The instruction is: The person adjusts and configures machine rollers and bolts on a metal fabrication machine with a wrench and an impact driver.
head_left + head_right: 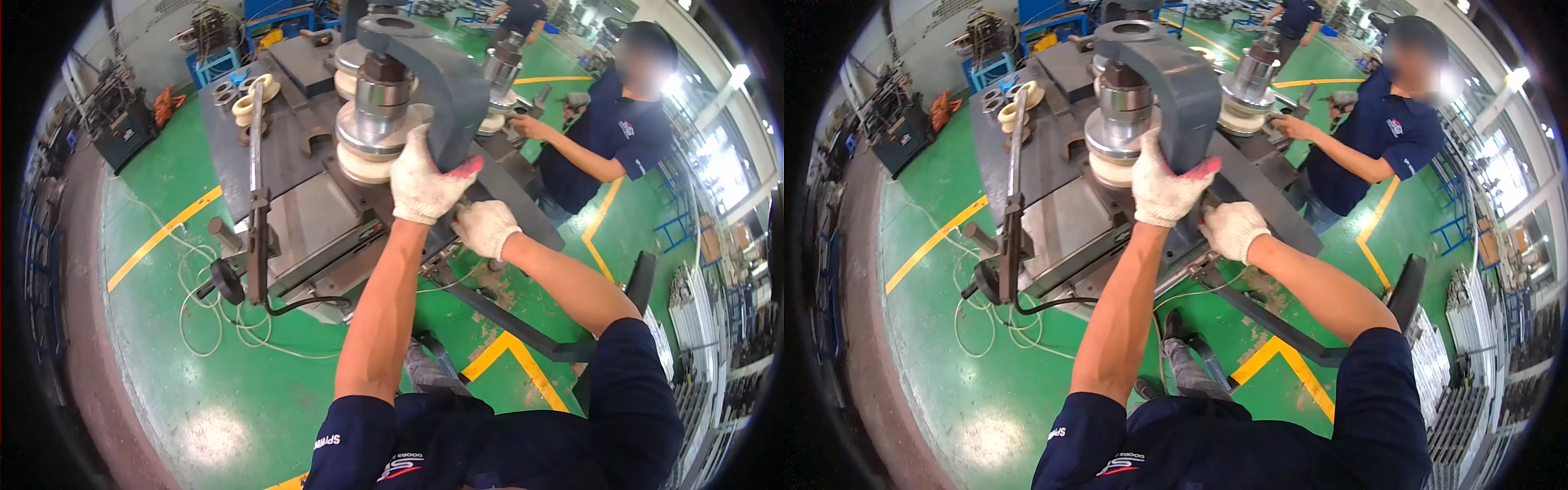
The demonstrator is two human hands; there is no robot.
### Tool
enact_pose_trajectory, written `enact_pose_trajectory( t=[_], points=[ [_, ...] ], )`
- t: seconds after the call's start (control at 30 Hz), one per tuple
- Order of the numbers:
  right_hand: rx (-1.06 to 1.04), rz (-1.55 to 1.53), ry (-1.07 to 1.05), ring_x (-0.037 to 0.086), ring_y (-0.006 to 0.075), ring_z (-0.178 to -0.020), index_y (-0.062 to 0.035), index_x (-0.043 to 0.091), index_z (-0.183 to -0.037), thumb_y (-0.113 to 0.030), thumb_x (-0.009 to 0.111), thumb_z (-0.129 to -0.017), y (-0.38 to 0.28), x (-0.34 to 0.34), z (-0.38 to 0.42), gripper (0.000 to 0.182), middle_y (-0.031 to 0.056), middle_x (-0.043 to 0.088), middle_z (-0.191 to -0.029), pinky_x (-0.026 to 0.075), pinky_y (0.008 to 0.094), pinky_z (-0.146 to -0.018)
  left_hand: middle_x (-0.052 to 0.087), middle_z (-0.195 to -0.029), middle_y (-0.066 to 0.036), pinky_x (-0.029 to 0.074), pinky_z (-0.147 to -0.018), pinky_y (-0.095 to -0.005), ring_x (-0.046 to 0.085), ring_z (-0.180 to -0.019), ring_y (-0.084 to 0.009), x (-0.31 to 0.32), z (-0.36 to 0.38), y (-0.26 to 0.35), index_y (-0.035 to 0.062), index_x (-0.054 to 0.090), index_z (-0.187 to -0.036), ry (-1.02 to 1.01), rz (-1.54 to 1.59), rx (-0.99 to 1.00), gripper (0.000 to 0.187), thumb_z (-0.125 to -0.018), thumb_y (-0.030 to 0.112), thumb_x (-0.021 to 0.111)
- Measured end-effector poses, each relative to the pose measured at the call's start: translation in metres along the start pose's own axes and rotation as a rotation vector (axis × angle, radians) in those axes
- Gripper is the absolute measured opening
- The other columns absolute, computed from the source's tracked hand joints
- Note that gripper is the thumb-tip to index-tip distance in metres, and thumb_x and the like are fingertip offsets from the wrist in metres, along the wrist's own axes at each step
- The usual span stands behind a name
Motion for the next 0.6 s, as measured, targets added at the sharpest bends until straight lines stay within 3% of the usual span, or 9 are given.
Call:
enact_pose_trajectory(
  t=[0.1,0.17,0.27,0.5,0.6],
  points=[
    [0.017,0.005,-0.031,0.077,0.0438,-0.087,-0.0077,0.073,-0.117,-0.035,0.058,-0.105,-0.003,-0.010,0.000,0.034,0.0221,0.078,-0.088,0.060,0.0567,-0.079,0.077,-0.100,-0.020,0.062,-0.077,-0.0486,0.078,-0.089,-0.0417,-0.004,-0.001,0.005,0.0034,0.061,-0.129,-0.035,-0.007,-0.041,0.082,-0.069,0.044,0.099],
    [-0.064,0.007,-0.037,0.077,0.0442,-0.086,-0.0059,0.072,-0.117,-0.037,0.056,-0.106,0.001,-0.022,0.002,0.036,0.0232,0.077,-0.086,0.060,0.0568,-0.078,0.077,-0.105,-0.021,0.061,-0.081,-0.0450,0.078,-0.089,-0.0369,-0.004,0.000,0.003,0.0030,0.059,-0.131,-0.067,-0.014,-0.067,0.083,-0.069,0.036,0.102],
    [-0.205,0.049,-0.025,0.076,0.0447,-0.083,-0.0045,0.071,-0.117,-0.038,0.058,-0.106,0.010,-0.016,0.003,0.038,0.0227,0.076,-0.083,0.059,0.0573,-0.076,0.077,-0.102,-0.020,0.061,-0.080,-0.0445,0.078,-0.088,-0.0375,-0.004,-0.001,0.001,0.0030,0.057,-0.130,-0.045,0.019,-0.016,0.082,-0.070,0.037,0.102],
    [0.038,-0.044,0.175,0.076,0.0428,-0.080,-0.0048,0.071,-0.114,-0.040,0.061,-0.106,-0.004,0.003,0.019,0.037,0.0216,0.076,-0.081,0.060,0.0569,-0.073,0.077,-0.103,-0.021,0.062,-0.081,-0.0450,0.078,-0.090,-0.0380,-0.005,0.000,0.007,0.0007,0.056,-0.134,-0.038,-0.052,-0.029,0.087,-0.070,0.036,0.102],
    [-0.051,-0.021,0.169,0.075,0.0433,-0.076,-0.0052,0.070,-0.110,-0.040,0.061,-0.106,0.004,-0.001,0.017,0.036,0.0205,0.075,-0.078,0.059,0.0567,-0.068,0.077,-0.104,-0.021,0.062,-0.082,-0.0467,0.078,-0.092,-0.0390,-0.001,0.001,0.003,0.0013,0.058,-0.133,-0.044,-0.005,-0.052,0.085,-0.069,0.036,0.102]
  ],
)
Point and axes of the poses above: each hand's wrist, its own z-axis away from the middle knuckle, its own x-axis out of the palm, y = z × x, the point moved 1 cm from there along -z, towards the middle knuckle
